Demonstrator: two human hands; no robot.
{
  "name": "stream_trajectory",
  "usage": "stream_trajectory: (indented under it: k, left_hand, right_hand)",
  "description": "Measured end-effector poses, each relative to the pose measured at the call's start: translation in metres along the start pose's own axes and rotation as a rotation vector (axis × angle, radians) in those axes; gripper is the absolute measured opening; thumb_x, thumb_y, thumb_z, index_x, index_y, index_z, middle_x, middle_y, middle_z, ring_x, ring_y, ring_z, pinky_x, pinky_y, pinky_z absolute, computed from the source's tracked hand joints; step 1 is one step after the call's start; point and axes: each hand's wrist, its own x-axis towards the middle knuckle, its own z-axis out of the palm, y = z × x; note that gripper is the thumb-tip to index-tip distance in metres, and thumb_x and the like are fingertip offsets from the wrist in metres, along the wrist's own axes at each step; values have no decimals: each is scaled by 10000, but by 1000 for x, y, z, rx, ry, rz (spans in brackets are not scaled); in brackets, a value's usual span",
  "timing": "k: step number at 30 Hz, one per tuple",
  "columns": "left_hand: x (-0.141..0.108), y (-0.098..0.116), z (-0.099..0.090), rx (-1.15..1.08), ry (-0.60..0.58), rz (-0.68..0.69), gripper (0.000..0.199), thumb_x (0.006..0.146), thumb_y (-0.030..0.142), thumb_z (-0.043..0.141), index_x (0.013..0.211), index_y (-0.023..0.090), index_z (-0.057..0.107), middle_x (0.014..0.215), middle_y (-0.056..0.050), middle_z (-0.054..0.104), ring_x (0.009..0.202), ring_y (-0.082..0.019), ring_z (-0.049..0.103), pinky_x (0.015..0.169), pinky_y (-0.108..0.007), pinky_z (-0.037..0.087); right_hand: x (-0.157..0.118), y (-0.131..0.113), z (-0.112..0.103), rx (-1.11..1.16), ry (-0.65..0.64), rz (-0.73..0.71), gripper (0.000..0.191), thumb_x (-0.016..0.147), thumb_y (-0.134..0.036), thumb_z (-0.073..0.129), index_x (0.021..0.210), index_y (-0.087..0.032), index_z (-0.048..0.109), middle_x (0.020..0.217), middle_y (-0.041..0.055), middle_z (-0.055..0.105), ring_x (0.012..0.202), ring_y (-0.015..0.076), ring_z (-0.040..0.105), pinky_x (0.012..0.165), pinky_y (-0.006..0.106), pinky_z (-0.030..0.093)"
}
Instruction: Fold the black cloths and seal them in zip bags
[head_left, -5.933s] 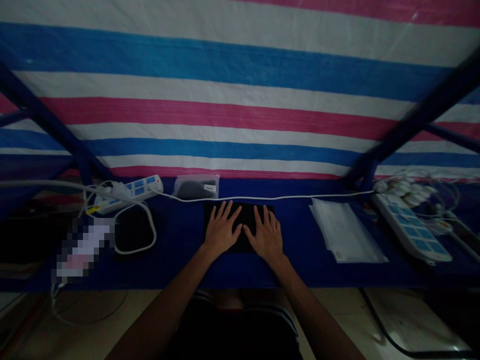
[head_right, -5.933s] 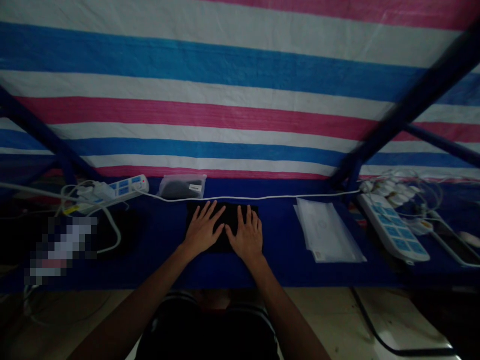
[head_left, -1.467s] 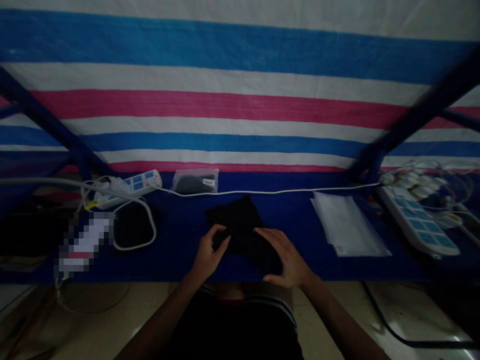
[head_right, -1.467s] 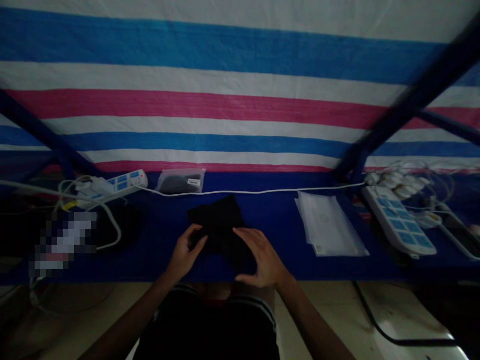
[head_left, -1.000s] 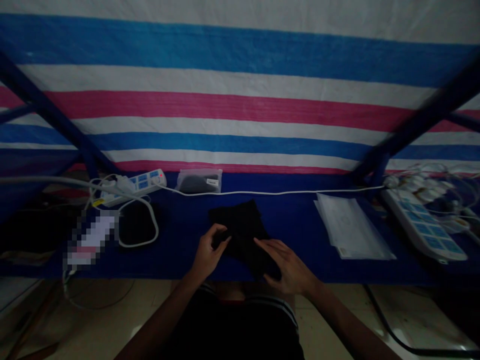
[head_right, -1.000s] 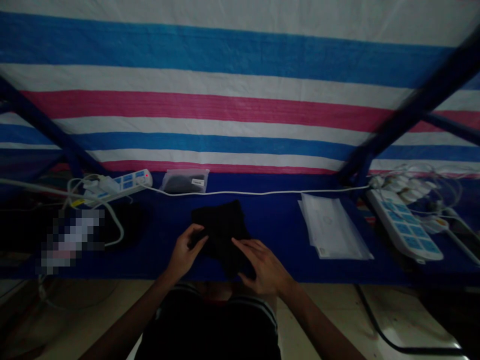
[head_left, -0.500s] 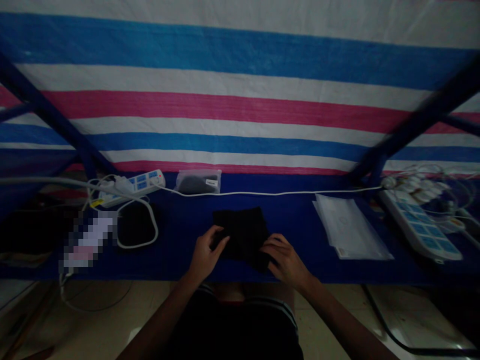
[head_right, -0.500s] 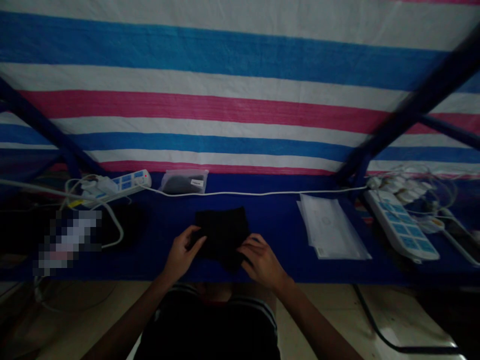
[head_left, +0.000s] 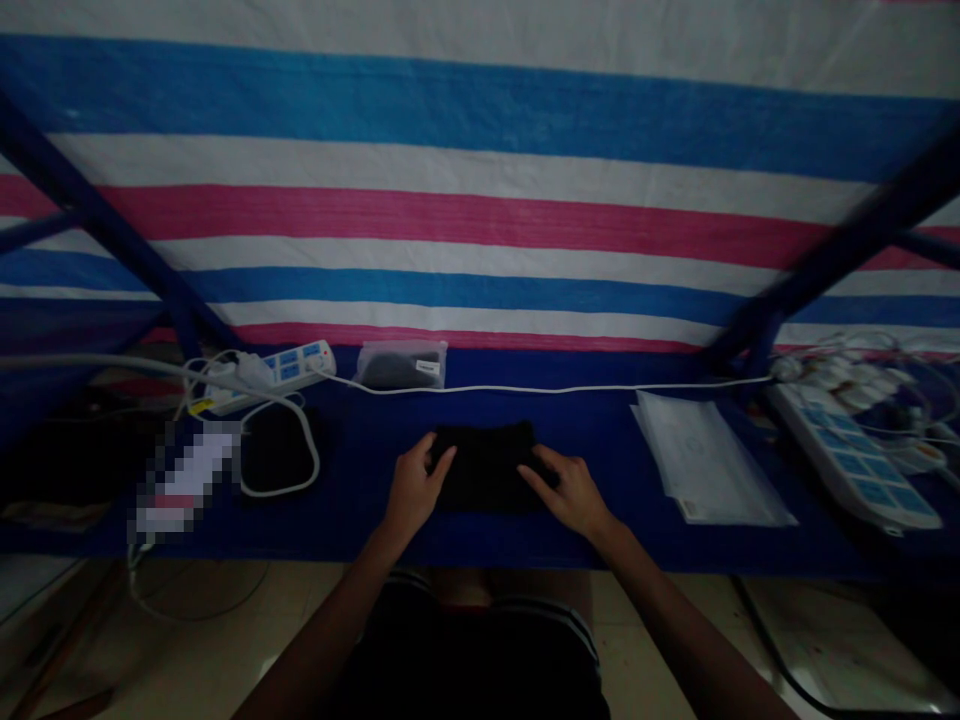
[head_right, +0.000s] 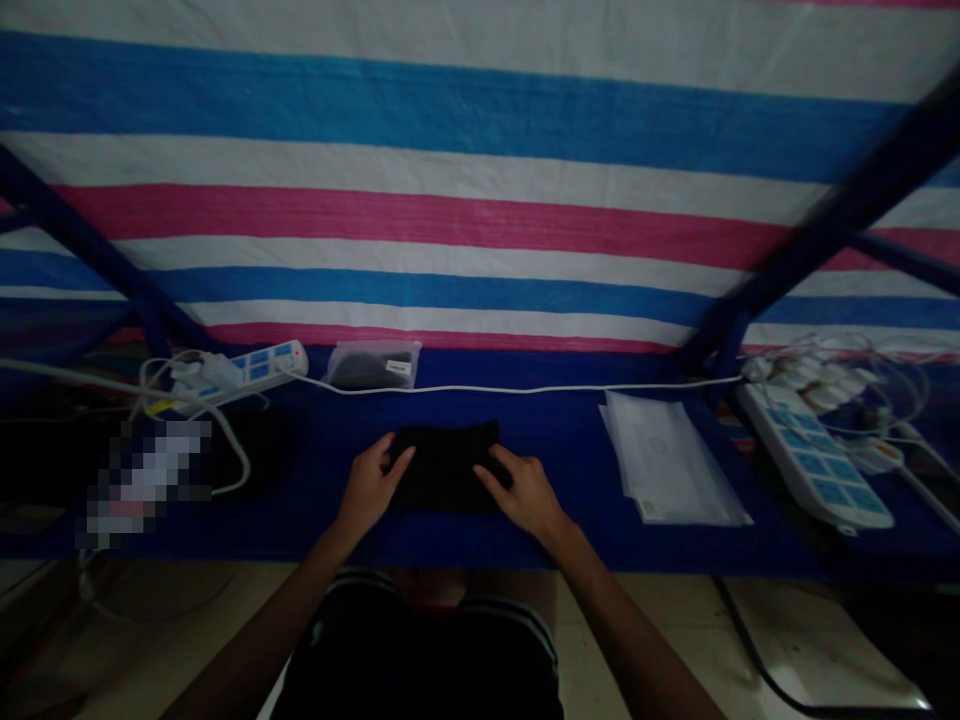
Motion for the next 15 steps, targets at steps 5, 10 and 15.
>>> stream_trajectory:
  k: [5,10,15]
  left_hand:
    - [3,-4,0,-40,8,-45,295,940,495,630,948,203,666,731,-19,713,645,-203,686,583,-269,449]
    - [3,-6,2,-36,10,-89,293,956,474,610,1050,200,649,616,22,650,547,-171,623,523,-246,400]
    - [-7,-5,4,-110,73,-50,388,979,441,607,1291,224,532,577,89,534,483,-126,503,494,-224,336]
  right_hand:
    - [4,3,11,125,87,45,218,982,-464,610,949,-250,585,801,18,719,708,214,720,651,317,570]
    - [-1,8,22,292,203,130,340,934,-428,686,1148,-267,476,826,-1,691,722,207,727,646,302,589]
    - [-2,7,19,165,200,39,147,1000,-381,591,954,-243,612,908,42,704,724,182,684,658,294,561]
